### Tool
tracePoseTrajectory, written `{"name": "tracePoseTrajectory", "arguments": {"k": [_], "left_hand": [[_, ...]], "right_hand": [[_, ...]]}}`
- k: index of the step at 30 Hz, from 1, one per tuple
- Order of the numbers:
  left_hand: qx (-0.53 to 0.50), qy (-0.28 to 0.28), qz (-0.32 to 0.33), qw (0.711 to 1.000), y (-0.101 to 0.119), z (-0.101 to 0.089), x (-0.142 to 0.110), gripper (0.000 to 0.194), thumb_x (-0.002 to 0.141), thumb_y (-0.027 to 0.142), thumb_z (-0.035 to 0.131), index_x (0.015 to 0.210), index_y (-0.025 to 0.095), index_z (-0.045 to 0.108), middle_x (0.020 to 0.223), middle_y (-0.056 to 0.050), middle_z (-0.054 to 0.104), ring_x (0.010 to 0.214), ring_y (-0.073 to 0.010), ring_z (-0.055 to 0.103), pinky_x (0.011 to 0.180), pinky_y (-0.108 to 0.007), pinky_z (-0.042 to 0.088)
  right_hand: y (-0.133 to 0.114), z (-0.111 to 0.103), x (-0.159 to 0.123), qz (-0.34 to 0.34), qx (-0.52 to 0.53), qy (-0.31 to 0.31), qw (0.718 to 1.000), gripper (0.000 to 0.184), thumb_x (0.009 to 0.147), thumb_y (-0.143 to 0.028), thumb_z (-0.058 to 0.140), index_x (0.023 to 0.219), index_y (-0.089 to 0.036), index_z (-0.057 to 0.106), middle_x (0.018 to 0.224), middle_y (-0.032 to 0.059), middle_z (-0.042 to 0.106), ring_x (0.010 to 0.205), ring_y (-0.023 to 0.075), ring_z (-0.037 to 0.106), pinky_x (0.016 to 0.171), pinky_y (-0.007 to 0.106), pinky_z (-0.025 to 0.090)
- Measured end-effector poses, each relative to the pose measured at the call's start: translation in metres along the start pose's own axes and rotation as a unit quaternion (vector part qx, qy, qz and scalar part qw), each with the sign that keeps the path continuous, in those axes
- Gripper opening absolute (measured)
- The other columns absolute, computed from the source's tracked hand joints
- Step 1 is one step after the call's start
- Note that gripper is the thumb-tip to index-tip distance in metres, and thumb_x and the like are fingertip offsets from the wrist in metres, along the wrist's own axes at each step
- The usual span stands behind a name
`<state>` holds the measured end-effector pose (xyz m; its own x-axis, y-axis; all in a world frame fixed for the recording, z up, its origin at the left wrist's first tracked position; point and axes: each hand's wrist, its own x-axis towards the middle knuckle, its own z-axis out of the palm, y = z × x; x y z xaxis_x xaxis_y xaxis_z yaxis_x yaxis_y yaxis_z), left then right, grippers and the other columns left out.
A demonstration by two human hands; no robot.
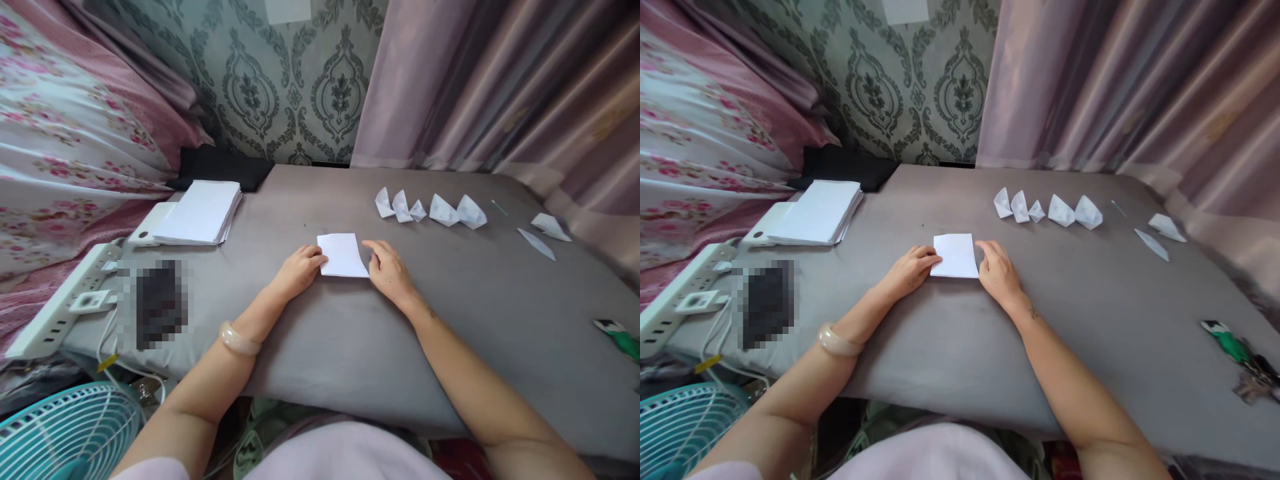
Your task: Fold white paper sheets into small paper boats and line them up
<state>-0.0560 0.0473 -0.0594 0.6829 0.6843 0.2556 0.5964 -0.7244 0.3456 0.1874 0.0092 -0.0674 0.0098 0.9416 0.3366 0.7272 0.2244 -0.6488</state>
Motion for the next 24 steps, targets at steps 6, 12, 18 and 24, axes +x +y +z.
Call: {"name": "tracePoseTrajectory", "arguments": {"k": [6,12,18,24], "left_hand": [[-0.052,0.048,-0.070,0.995,-0.003,0.008,0.001,0.024,0.086,0.013,0.050,0.099,0.020,0.070,0.107,-0.008,0.066,0.100,-0.0228,0.054,0.091,-0.037,0.046],[-0.125,0.091,-0.198,0.968,0.006,0.007,0.005,0.023,0.086,0.033,0.059,0.076,0.017,0.071,0.103,-0.011,0.065,0.101,-0.0255,0.054,0.098,-0.045,0.040],[-0.126,0.121,-0.267,0.948,0.007,0.014,0.009,0.020,0.083,0.031,0.063,0.071,0.014,0.065,0.106,-0.013,0.059,0.104,-0.0265,0.050,0.097,-0.046,0.039],[-0.107,0.153,-0.269,0.945,0.005,0.024,0.012,0.017,0.081,0.030,0.064,0.072,0.016,0.059,0.099,-0.011,0.057,0.099,-0.0251,0.049,0.093,-0.045,0.041]], "right_hand": [[0.011,-0.005,-0.004,-0.060,-0.053,-0.093,0.992,0.049,0.070,-0.001,0.044,0.107,-0.022,0.068,0.117,0.0070,0.061,0.108,0.0244,0.053,0.099,0.043,0.044],[0.008,0.003,0.004,-0.049,-0.052,-0.056,0.996,0.017,0.085,-0.028,0.054,0.085,-0.021,0.070,0.111,0.0098,0.064,0.101,0.0252,0.055,0.095,0.045,0.043],[0.010,0.012,0.009,-0.018,-0.063,-0.028,0.997,0.021,0.087,-0.033,0.053,0.074,-0.021,0.064,0.101,0.0103,0.065,0.096,0.0248,0.058,0.091,0.044,0.044],[0.002,0.013,0.006,-0.031,-0.088,0.007,0.996,0.015,0.087,-0.034,0.054,0.091,-0.022,0.063,0.096,0.0102,0.062,0.092,0.0266,0.055,0.085,0.044,0.047]]}}
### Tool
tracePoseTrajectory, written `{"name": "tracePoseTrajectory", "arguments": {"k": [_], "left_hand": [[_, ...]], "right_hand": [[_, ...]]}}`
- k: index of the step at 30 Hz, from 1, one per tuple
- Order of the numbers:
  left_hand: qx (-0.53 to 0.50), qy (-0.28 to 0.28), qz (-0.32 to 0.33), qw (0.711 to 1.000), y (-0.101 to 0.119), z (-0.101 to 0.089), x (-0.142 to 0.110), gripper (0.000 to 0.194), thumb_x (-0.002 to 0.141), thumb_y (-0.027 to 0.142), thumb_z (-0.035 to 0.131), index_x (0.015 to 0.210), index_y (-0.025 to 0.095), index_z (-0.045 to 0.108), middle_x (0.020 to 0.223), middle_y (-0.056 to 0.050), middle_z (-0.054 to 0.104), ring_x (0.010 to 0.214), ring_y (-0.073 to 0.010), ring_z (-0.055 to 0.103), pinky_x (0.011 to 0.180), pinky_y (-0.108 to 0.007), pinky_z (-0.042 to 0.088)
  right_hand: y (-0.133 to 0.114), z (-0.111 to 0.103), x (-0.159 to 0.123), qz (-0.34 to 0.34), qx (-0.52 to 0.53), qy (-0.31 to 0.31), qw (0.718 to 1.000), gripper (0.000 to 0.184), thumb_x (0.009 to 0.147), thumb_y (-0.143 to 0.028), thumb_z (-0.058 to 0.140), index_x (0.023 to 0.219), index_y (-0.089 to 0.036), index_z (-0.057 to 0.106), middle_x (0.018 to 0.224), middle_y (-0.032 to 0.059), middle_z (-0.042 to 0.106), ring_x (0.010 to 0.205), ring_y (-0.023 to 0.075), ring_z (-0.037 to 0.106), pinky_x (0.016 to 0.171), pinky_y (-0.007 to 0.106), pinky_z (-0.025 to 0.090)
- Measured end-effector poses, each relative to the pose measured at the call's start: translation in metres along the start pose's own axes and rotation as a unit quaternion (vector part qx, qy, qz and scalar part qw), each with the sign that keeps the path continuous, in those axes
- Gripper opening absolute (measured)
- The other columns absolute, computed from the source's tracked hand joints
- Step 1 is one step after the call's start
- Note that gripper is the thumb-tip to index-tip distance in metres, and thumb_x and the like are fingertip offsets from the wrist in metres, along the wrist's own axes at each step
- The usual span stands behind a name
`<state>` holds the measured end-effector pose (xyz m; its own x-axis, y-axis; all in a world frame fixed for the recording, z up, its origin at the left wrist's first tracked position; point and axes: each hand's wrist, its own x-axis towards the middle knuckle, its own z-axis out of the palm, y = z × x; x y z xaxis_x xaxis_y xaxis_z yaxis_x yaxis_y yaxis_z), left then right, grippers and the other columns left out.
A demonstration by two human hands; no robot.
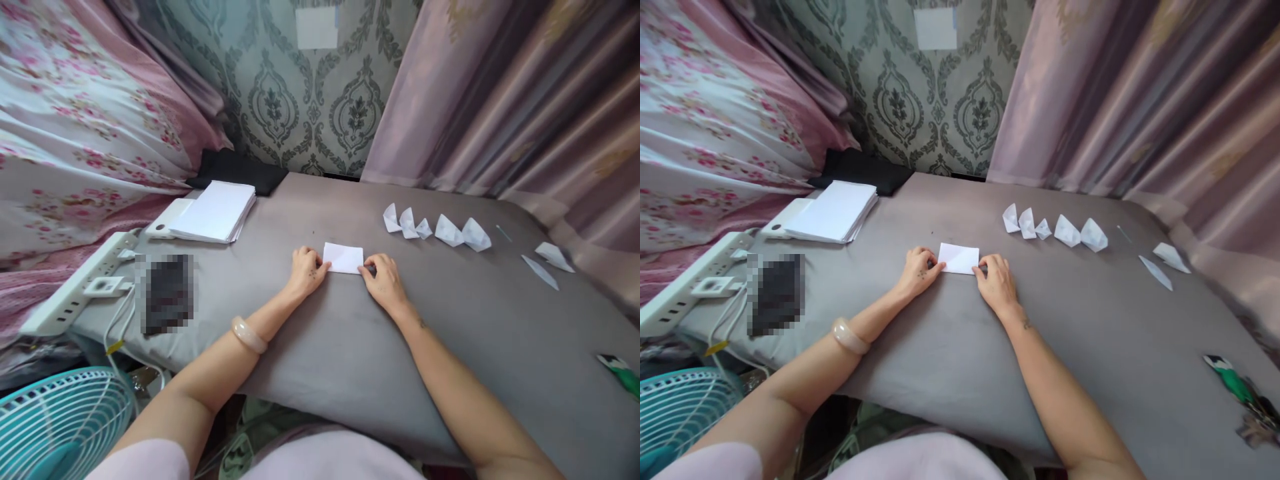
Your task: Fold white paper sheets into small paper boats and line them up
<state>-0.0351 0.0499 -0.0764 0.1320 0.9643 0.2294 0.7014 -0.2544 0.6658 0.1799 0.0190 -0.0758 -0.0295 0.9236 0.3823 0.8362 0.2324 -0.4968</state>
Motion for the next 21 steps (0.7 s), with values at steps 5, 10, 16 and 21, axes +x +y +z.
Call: {"name": "tracePoseTrajectory", "arguments": {"k": [5,10,16,21], "left_hand": [[0.020,0.000,-0.017,1.000,0.001,0.002,0.000,0.018,0.081,0.031,0.064,0.072,0.016,0.059,0.101,-0.012,0.055,0.100,-0.0261,0.048,0.092,-0.043,0.042],[0.011,0.005,-0.015,1.000,-0.003,0.003,0.001,0.014,0.081,0.027,0.063,0.073,0.015,0.062,0.100,-0.012,0.056,0.100,-0.0261,0.048,0.093,-0.044,0.042],[-0.044,-0.025,-0.035,0.998,0.000,-0.007,0.003,0.013,0.074,0.029,0.070,0.076,0.017,0.066,0.100,-0.009,0.055,0.103,-0.0260,0.048,0.096,-0.044,0.040],[-0.063,-0.062,-0.024,0.996,0.005,-0.015,0.004,0.014,0.070,0.026,0.075,0.078,0.017,0.067,0.100,-0.008,0.055,0.104,-0.0253,0.048,0.096,-0.041,0.040]], "right_hand": [[-0.013,-0.006,-0.005,-0.133,-0.003,-0.050,0.990,0.032,0.094,-0.018,0.040,0.114,-0.023,0.064,0.114,0.0102,0.062,0.107,0.0259,0.052,0.094,0.043,0.044],[-0.018,-0.006,-0.008,-0.159,-0.006,-0.106,0.981,0.032,0.093,-0.018,0.043,0.114,-0.023,0.067,0.112,0.0086,0.065,0.103,0.0247,0.055,0.091,0.043,0.046],[-0.021,-0.011,-0.008,-0.162,-0.020,-0.114,0.980,0.030,0.092,-0.025,0.048,0.114,-0.024,0.068,0.113,0.0093,0.064,0.104,0.0249,0.055,0.093,0.043,0.046],[-0.023,-0.010,-0.011,-0.156,-0.021,-0.122,0.980,0.029,0.092,-0.026,0.047,0.112,-0.024,0.068,0.113,0.0097,0.063,0.106,0.0258,0.056,0.095,0.045,0.045]]}}
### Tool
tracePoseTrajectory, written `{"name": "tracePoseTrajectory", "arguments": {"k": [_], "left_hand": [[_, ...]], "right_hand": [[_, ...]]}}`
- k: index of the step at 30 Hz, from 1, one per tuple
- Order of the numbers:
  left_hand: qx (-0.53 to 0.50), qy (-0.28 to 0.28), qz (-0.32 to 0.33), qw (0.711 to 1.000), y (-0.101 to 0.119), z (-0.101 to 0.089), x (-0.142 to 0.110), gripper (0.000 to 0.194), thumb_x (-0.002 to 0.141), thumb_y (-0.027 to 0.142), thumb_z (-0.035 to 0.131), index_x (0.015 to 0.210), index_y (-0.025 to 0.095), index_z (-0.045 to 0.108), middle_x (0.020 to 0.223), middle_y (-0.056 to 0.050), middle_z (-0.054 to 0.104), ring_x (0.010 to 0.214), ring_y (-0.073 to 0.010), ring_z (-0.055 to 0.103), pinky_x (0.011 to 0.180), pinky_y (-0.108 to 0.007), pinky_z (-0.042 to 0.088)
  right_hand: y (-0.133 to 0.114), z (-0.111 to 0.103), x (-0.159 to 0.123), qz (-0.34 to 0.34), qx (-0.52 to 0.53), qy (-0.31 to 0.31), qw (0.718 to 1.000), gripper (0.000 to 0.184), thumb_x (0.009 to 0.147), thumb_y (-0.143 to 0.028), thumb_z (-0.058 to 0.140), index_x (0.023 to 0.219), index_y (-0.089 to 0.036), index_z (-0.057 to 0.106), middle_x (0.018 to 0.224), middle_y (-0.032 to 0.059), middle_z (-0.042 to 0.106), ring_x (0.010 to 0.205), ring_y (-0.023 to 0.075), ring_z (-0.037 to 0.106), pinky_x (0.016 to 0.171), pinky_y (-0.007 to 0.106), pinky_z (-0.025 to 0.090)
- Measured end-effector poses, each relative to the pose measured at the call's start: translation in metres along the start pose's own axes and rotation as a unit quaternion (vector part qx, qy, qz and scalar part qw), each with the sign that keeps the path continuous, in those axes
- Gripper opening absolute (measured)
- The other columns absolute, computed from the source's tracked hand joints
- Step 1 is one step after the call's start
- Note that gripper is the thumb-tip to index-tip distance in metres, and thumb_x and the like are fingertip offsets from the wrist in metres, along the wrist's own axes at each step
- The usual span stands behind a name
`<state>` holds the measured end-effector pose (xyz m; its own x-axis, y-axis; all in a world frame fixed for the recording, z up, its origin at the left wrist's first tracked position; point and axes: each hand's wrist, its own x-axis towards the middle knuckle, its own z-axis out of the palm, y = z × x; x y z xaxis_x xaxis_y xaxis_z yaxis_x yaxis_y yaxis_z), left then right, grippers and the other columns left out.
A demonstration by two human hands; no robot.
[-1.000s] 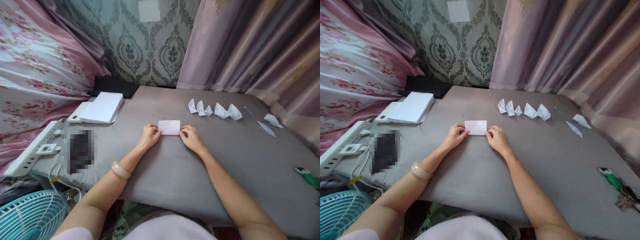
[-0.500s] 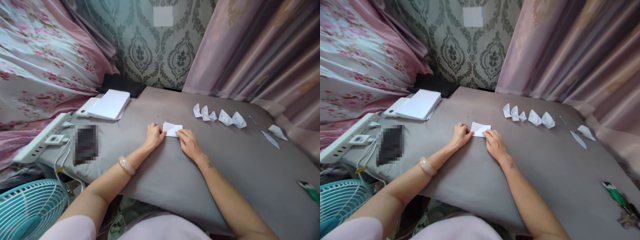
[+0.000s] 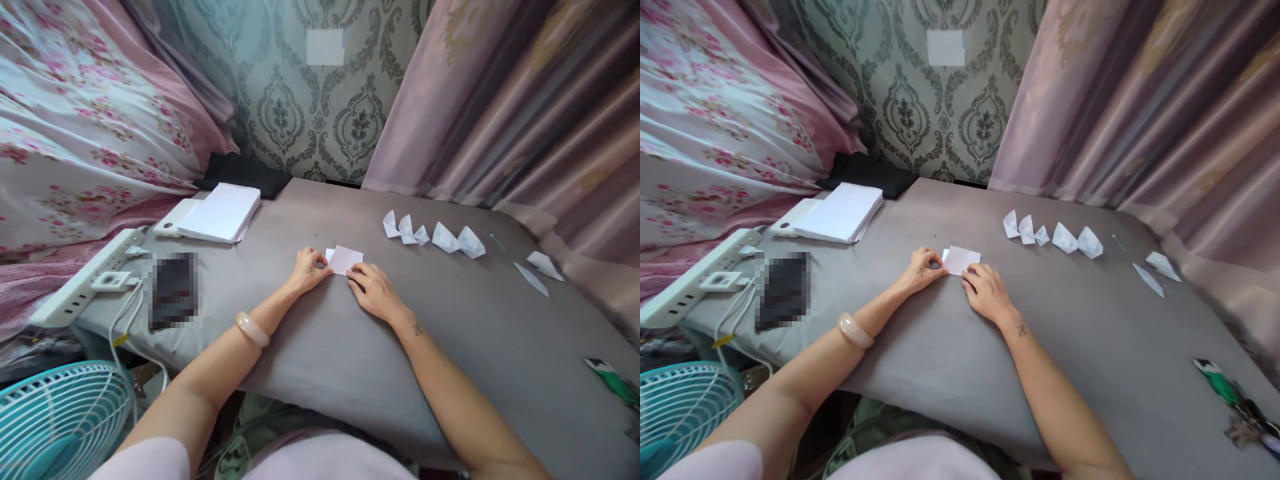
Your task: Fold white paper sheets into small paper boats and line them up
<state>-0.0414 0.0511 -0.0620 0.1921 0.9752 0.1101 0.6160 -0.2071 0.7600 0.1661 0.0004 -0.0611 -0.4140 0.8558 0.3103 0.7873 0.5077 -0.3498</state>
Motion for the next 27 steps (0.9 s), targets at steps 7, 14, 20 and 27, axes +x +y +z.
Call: {"name": "tracePoseTrajectory", "arguments": {"k": [7,14,20,27], "left_hand": [[-0.234,0.026,0.069,0.969,0.017,-0.011,-0.004,0.017,0.076,0.030,0.070,0.074,0.018,0.059,0.085,-0.002,0.064,0.090,-0.0173,0.057,0.092,-0.036,0.042],[-0.538,0.029,-0.104,0.836,0.026,-0.015,-0.007,0.042,0.057,0.034,0.084,0.074,0.017,0.050,0.073,0.003,0.059,0.067,-0.0095,0.058,0.066,-0.025,0.048],[-0.571,0.032,-0.148,0.807,0.028,-0.012,-0.010,0.045,0.052,0.028,0.087,0.074,0.016,0.050,0.071,0.004,0.058,0.067,-0.0098,0.060,0.061,-0.023,0.049],[-0.550,0.027,-0.168,0.818,0.023,-0.010,-0.009,0.043,0.060,0.025,0.084,0.092,0.014,0.058,0.084,-0.004,0.068,0.071,-0.0127,0.064,0.065,-0.025,0.052]], "right_hand": [[0.011,-0.004,0.004,0.156,0.172,0.245,0.941,0.050,0.083,-0.042,0.061,0.126,-0.019,0.051,0.127,0.0156,0.056,0.120,0.0264,0.053,0.099,0.045,0.046],[0.002,-0.010,0.006,0.191,0.417,0.169,0.872,0.058,0.078,-0.050,0.068,0.125,-0.020,0.050,0.126,0.0140,0.063,0.119,0.0252,0.058,0.105,0.046,0.041],[-0.009,-0.008,0.008,0.274,0.516,0.104,0.805,0.053,0.070,-0.046,0.075,0.111,-0.017,0.059,0.091,0.0072,0.073,0.075,0.0195,0.067,0.057,0.030,0.054],[-0.008,-0.010,0.009,0.288,0.514,0.117,0.799,0.055,0.068,-0.042,0.076,0.113,-0.016,0.057,0.079,0.0027,0.071,0.059,0.0126,0.058,0.050,0.025,0.047]]}}
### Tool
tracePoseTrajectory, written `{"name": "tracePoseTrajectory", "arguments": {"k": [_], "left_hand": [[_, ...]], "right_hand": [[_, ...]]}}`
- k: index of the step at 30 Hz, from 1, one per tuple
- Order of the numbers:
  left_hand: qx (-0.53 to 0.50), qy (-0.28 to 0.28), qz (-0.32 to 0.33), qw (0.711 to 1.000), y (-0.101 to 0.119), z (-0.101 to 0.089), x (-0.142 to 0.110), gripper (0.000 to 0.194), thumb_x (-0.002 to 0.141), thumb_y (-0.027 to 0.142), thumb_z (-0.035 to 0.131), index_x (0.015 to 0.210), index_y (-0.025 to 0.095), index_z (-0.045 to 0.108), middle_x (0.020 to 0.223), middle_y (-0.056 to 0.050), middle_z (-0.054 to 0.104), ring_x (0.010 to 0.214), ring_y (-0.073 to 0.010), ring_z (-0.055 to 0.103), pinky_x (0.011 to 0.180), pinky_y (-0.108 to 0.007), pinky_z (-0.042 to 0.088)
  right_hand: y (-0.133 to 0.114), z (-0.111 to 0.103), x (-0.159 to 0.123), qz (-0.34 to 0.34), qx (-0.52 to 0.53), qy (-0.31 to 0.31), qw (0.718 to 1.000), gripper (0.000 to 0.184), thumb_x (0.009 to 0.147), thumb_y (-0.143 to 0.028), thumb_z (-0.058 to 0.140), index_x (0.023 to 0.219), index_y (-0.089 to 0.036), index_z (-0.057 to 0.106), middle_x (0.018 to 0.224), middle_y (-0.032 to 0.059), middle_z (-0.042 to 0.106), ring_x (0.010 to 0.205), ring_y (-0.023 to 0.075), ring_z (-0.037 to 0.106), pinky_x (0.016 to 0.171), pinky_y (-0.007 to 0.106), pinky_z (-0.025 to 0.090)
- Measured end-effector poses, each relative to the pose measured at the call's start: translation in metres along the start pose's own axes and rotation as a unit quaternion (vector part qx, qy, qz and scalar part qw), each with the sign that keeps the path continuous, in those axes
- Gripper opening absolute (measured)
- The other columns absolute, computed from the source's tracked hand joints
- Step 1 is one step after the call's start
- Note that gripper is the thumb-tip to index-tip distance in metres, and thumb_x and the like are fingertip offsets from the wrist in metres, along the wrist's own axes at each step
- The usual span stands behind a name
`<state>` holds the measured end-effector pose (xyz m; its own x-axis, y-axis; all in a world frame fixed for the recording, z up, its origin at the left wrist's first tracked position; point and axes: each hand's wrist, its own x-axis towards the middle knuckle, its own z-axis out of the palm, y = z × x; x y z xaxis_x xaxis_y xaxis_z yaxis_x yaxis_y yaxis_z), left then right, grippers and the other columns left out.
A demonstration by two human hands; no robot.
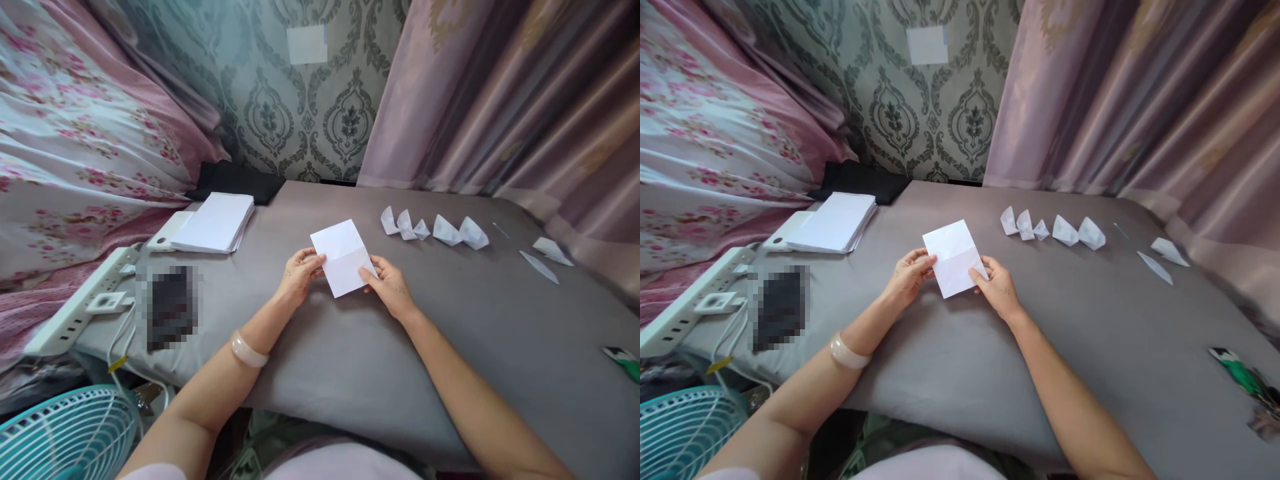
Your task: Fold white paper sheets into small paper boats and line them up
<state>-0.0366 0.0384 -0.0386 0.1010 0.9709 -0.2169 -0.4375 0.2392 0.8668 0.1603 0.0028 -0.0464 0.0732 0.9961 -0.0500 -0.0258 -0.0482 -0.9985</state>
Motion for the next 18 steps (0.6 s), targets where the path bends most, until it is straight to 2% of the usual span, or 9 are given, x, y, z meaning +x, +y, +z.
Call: {"name": "tracePoseTrajectory", "arguments": {"k": [5,8,12,14,15,17,18], "left_hand": [[0.024,-0.015,-0.010,1.000,0.002,-0.001,0.000,0.035,0.062,0.024,0.081,0.087,0.012,0.059,0.084,-0.005,0.066,0.071,-0.0120,0.064,0.065,-0.025,0.052],[0.057,-0.002,0.001,0.998,0.001,-0.002,-0.001,0.039,0.064,0.021,0.079,0.094,0.013,0.056,0.079,-0.004,0.066,0.068,-0.0121,0.063,0.061,-0.024,0.050],[0.203,0.029,0.012,0.979,-0.005,-0.007,-0.001,0.052,0.069,0.019,0.072,0.113,0.013,0.045,0.070,0.000,0.062,0.059,-0.0124,0.059,0.053,-0.023,0.044],[0.312,0.053,0.031,0.948,-0.008,-0.011,-0.002,0.061,0.071,0.019,0.069,0.124,0.013,0.039,0.077,-0.002,0.061,0.061,-0.0131,0.058,0.056,-0.026,0.045],[0.370,0.066,0.063,0.925,-0.009,-0.012,-0.003,0.063,0.072,0.019,0.068,0.127,0.014,0.038,0.085,-0.004,0.061,0.065,-0.0137,0.058,0.060,-0.028,0.048],[0.475,0.070,0.164,0.862,-0.010,-0.015,-0.005,0.059,0.072,0.015,0.065,0.127,0.016,0.043,0.107,-0.011,0.057,0.083,-0.0174,0.059,0.074,-0.034,0.050],[0.515,0.047,0.215,0.828,-0.011,-0.016,-0.006,0.052,0.072,0.011,0.062,0.122,0.017,0.049,0.115,-0.013,0.054,0.093,-0.0201,0.057,0.080,-0.037,0.050]], "right_hand": [[0.002,-0.004,0.001,-0.004,-0.024,-0.002,1.000,0.051,0.070,-0.043,0.074,0.110,-0.015,0.057,0.072,0.0013,0.069,0.054,0.0118,0.057,0.049,0.025,0.045],[0.003,-0.007,0.002,-0.005,-0.061,-0.006,0.998,0.054,0.072,-0.041,0.071,0.117,-0.016,0.054,0.070,0.0002,0.068,0.053,0.0121,0.057,0.048,0.024,0.043],[0.004,-0.009,0.003,0.002,-0.116,0.007,0.993,0.063,0.072,-0.035,0.069,0.128,-0.018,0.045,0.069,-0.0019,0.066,0.051,0.0112,0.055,0.046,0.022,0.041],[0.004,-0.009,0.004,0.021,-0.132,0.015,0.991,0.062,0.072,-0.032,0.068,0.128,-0.017,0.046,0.069,-0.0022,0.065,0.050,0.0104,0.054,0.046,0.022,0.040],[0.004,-0.009,0.004,0.033,-0.138,0.018,0.990,0.060,0.072,-0.030,0.068,0.127,-0.017,0.047,0.069,-0.0024,0.064,0.049,0.0099,0.053,0.046,0.021,0.040],[0.002,-0.009,0.005,0.052,-0.147,0.019,0.988,0.056,0.072,-0.027,0.066,0.125,-0.017,0.050,0.069,-0.0030,0.063,0.047,0.0085,0.051,0.045,0.021,0.040],[0.002,-0.009,0.006,0.058,-0.147,0.019,0.987,0.054,0.072,-0.025,0.066,0.124,-0.018,0.052,0.067,-0.0035,0.061,0.046,0.0079,0.050,0.045,0.021,0.039]]}}
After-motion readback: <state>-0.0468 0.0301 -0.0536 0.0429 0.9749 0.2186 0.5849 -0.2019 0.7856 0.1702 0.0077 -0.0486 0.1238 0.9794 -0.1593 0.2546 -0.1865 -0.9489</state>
